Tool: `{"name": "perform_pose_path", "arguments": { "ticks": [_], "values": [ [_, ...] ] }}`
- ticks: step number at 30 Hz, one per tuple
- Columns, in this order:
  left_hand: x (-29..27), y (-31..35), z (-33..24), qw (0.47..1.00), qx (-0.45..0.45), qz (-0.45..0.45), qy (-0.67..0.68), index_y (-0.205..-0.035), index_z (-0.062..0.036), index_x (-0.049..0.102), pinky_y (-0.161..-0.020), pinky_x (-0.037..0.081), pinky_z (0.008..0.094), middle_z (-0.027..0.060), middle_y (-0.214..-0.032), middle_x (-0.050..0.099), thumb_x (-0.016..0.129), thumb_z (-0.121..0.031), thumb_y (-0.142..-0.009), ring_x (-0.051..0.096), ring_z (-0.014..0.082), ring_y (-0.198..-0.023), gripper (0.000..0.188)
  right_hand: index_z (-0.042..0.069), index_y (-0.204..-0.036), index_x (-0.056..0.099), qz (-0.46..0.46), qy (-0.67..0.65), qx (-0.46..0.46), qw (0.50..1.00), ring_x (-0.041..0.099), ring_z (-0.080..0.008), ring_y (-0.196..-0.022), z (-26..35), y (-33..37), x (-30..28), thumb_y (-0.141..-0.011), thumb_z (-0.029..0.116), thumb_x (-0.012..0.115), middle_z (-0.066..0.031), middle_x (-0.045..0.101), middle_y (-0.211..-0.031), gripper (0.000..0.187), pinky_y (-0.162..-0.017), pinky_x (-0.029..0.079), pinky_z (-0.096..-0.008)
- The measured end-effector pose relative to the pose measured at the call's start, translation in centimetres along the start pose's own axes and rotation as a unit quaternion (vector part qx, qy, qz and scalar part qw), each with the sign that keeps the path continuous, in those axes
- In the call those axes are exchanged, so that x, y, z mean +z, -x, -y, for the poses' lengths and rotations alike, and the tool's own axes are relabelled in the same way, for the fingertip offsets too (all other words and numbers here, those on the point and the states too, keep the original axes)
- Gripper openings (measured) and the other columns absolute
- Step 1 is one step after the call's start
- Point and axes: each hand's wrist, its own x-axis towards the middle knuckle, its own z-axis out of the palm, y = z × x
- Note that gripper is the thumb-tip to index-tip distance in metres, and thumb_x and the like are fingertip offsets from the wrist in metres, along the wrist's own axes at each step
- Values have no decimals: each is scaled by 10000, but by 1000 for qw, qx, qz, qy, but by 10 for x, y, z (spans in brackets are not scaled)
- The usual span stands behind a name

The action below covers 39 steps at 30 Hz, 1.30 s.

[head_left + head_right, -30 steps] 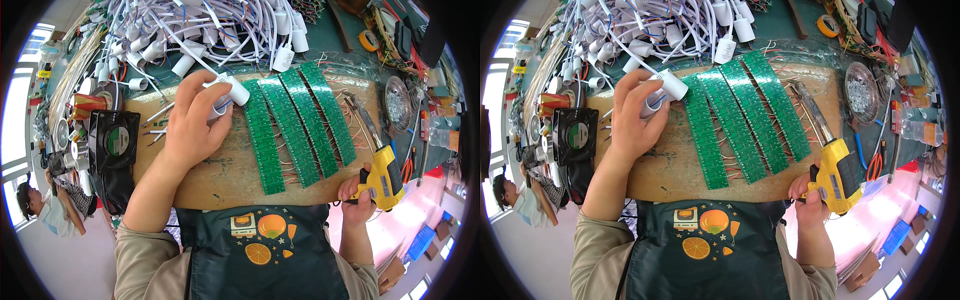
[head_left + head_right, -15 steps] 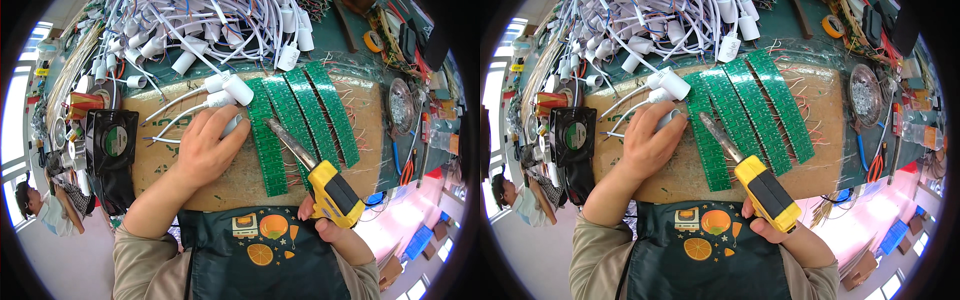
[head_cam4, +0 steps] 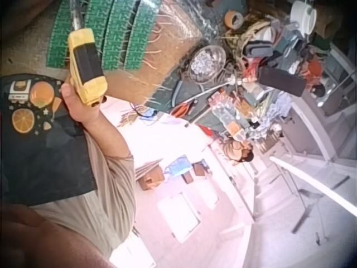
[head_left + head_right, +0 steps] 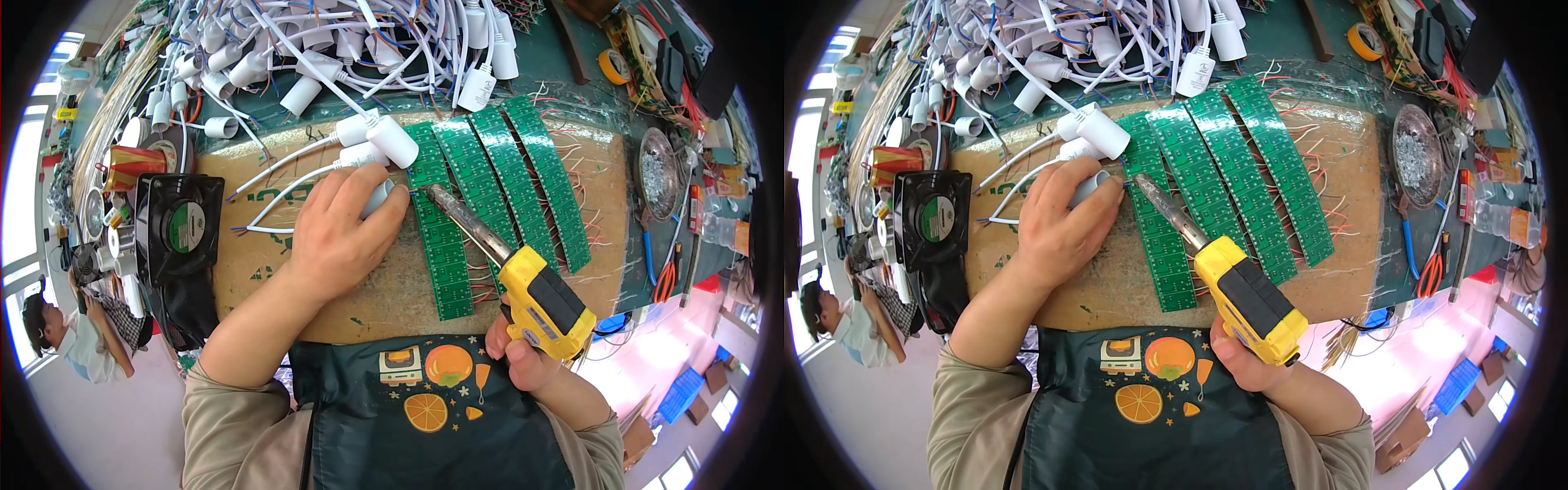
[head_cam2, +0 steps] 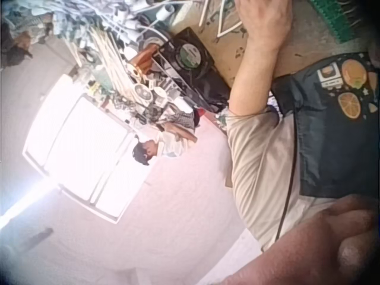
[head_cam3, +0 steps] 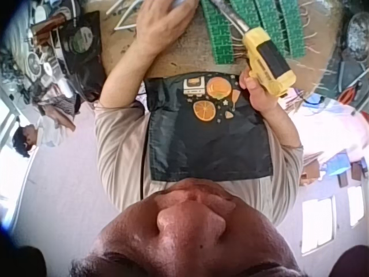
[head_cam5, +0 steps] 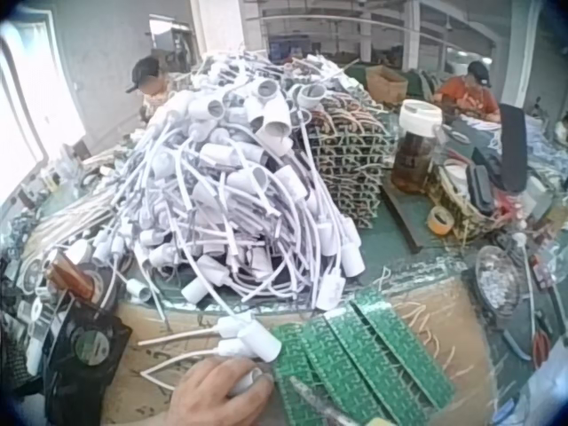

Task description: The person solders wires from electronic components onto circuit board strips using a soldering gun, moves the completed batch aside, and solders another set of components onto new circuit boards.

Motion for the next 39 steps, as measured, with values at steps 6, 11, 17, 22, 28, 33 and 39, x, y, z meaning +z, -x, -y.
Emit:
{"name": "perform_pose_path", "arguments": {
  "ticks": [6, 11, 17, 22, 28, 33, 39],
  "values": [
    [-1, 0, -1, 1000, -3, 6, -3, -966, -82, 686, -692, 503, 371, 102, -1017, 605, 787, -34, -689, 602, 278, -804, 300, 17, -1312, 430, -10, 21, 4, 1000, 494, -149, -650, 2, -2, 1, -895, 349, 698, -49, 518, -782, 597, -585, 448, -310],
    [-1, 1, -1, 1000, -7, 11, -5, -971, -84, 685, -687, 501, 371, 100, -1017, 602, 787, -36, -691, 598, 277, -798, 302, 20, -1256, 449, -14, 15, 0, 1000, 497, -151, -644, 1, -2, 2, -903, 329, 684, -54, 518, -778, 525, -572, 448, -310],
    [-1, 1, -1, 1000, -2, 11, -3, -971, -84, 685, -685, 503, 371, 99, -1017, 596, 788, -36, -689, 596, 277, -797, 305, 19, -1307, 439, -15, 24, -13, 1000, 494, -150, -628, 1, -3, 1, -906, 328, 676, -55, 516, -766, 559, -569, 446, -303],
    [-1, 2, -2, 1000, -2, 9, -7, -971, -80, 682, -693, 508, 377, 98, -1019, 590, 788, -31, -685, 601, 282, -803, 308, 9, -1371, 410, -1, 21, -19, 1000, 488, -148, -610, 3, -1, -1, -906, 340, 677, -52, 516, -755, 630, -567, 444, -301],
    [0, 3, -2, 1000, 2, 11, -9, -981, -77, 677, -691, 511, 382, 101, -1020, 587, 784, -28, -688, 605, 284, -808, 316, 1, -1307, 436, -12, 20, -10, 1000, 491, -147, -604, 3, -1, 2, -908, 339, 679, -54, 520, -750, 577, -558, 446, -297],
    [-1, 2, -1, 1000, 7, 20, -8, -984, -72, 672, -687, 510, 385, 99, -1018, 581, 779, -25, -691, 605, 285, -810, 316, 7, -1266, 449, -14, 27, -15, 999, 496, -151, -608, 0, 1, 1, -919, 329, 671, -57, 523, -748, 523, -550, 450, -301],
    [-2, 3, -1, 1000, 9, 19, -10, -987, -69, 668, -679, 510, 381, 99, -1017, 576, 775, -25, -694, 606, 287, -812, 315, 18, -1338, 422, -12, -39, 4, 999, 484, -151, -591, 4, 1, 3, -900, 369, 693, -48, 504, -742, 623, -536, 439, -300]
  ]
}}
